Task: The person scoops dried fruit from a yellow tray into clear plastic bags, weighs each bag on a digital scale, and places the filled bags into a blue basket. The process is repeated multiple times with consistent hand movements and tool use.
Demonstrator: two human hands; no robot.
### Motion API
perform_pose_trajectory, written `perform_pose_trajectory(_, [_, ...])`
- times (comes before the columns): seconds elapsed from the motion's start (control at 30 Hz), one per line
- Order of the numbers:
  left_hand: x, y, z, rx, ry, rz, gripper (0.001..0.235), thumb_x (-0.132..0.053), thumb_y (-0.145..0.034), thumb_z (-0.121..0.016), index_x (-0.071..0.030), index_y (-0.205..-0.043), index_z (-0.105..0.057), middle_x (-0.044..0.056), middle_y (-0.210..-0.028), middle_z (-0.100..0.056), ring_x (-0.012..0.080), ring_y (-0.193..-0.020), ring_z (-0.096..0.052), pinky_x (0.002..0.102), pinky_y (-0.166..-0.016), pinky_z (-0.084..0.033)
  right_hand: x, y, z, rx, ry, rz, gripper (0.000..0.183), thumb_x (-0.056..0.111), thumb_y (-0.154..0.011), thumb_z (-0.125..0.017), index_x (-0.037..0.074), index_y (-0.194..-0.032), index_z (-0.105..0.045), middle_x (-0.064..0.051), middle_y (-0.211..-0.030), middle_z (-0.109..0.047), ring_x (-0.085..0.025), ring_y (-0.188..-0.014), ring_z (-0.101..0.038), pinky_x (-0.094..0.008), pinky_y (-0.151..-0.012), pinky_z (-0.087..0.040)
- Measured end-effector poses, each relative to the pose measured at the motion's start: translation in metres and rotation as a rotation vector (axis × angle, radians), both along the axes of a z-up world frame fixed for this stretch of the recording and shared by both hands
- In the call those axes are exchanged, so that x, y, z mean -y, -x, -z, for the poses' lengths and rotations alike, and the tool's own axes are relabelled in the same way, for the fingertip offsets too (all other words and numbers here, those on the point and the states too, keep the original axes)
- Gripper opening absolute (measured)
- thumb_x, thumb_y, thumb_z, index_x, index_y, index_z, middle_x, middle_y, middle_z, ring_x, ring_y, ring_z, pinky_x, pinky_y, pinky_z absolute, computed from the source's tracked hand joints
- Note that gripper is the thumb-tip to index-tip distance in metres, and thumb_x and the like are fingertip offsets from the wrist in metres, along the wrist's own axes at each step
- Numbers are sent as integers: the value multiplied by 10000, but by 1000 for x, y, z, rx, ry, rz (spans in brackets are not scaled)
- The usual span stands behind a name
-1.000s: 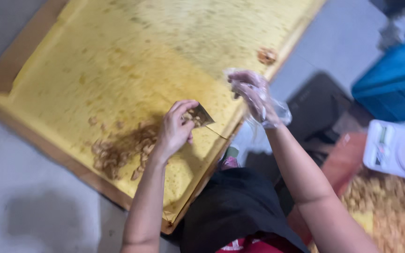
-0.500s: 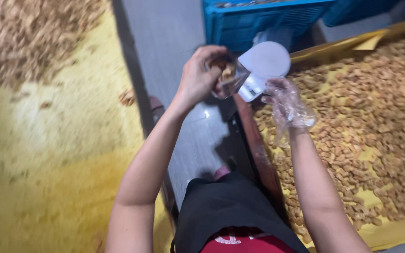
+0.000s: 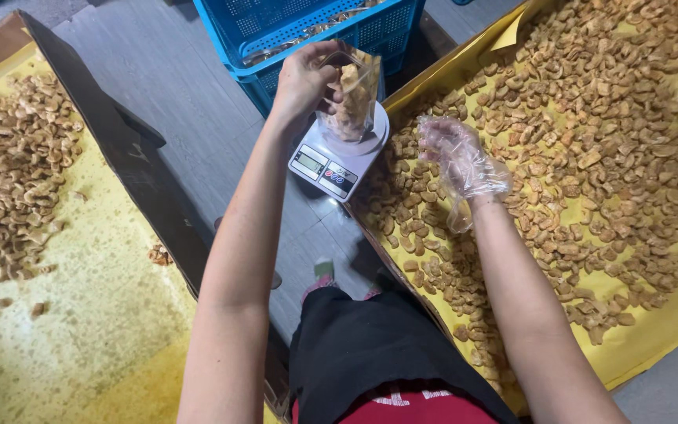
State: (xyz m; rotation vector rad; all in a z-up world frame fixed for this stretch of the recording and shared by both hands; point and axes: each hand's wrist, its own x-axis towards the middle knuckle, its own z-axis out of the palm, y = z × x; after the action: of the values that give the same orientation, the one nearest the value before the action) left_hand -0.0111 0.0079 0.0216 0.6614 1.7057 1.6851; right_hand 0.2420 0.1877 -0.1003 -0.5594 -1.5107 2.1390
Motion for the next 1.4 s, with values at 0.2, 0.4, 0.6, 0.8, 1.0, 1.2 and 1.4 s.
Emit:
perform_pose_trajectory(0.2, [9,6,-44,-441,118,-6,421,-358,-1030,-636,47,-1104,-724,89,-1047,-685,155,-638,-707,282,-432,-533,2,14,4,22,-12,-2,307,79,-913,-762,25,-1196,-657,-91,-1139,-700,-174,-940,-717,-295,-749,-647])
perform_pose_trajectory(0.4, [19,10,-57,-1010,23,41,404,-297,-1046,-703,-6,-1253,-513,234,-1404,-379,416,-1259,-515,489,-1080,-513,11,28,-4,73,-51,-11,325,98,-936,-745,15,-1238,-660,-82,-1128,-701,-151,-947,-708,-280,-771,-637])
perform_pose_trajectory(0.6, [26,23,-47,-1046,171,287,961,-357,-761,-984,-172,-1458,-349,293,-1551,-104,561,-1473,-320,515,-1258,-349,12,26,-1,84,-44,19,327,104,-918,-772,20,-1214,-662,-78,-1119,-708,-145,-931,-714,-275,-756,-639])
perform_pose_trajectory(0.8, [8,34,-33,-1036,482,402,834,-509,-678,-989,-212,-1301,-519,354,-1607,113,576,-1454,-219,556,-1222,-301,10,18,10,41,-21,35,296,73,-929,-748,39,-1206,-650,-82,-1116,-708,-157,-911,-726,-271,-714,-639])
perform_pose_trajectory(1.0, [1,33,-15,-1031,453,492,547,-473,-746,-925,-111,-1092,-703,265,-1490,-336,424,-1292,-476,495,-1071,-434,14,19,6,109,-93,37,279,76,-962,-706,41,-1234,-656,-88,-1130,-717,-152,-928,-727,-266,-739,-644])
perform_pose_trajectory(1.2, [0,39,-5,-820,193,359,252,-257,-924,-777,-46,-1049,-722,103,-938,-765,183,-823,-731,368,-779,-591,26,24,-22,167,-166,21,251,99,-988,-667,40,-1232,-656,-76,-1129,-703,-144,-955,-722,-277,-778,-653])
perform_pose_trajectory(1.4, [3,46,-21,-699,226,392,265,-244,-924,-807,-19,-894,-670,63,-806,-719,125,-776,-661,324,-701,-540,36,32,-70,59,-78,17,225,132,-995,-686,41,-1199,-662,-76,-1127,-700,-152,-961,-721,-286,-781,-645])
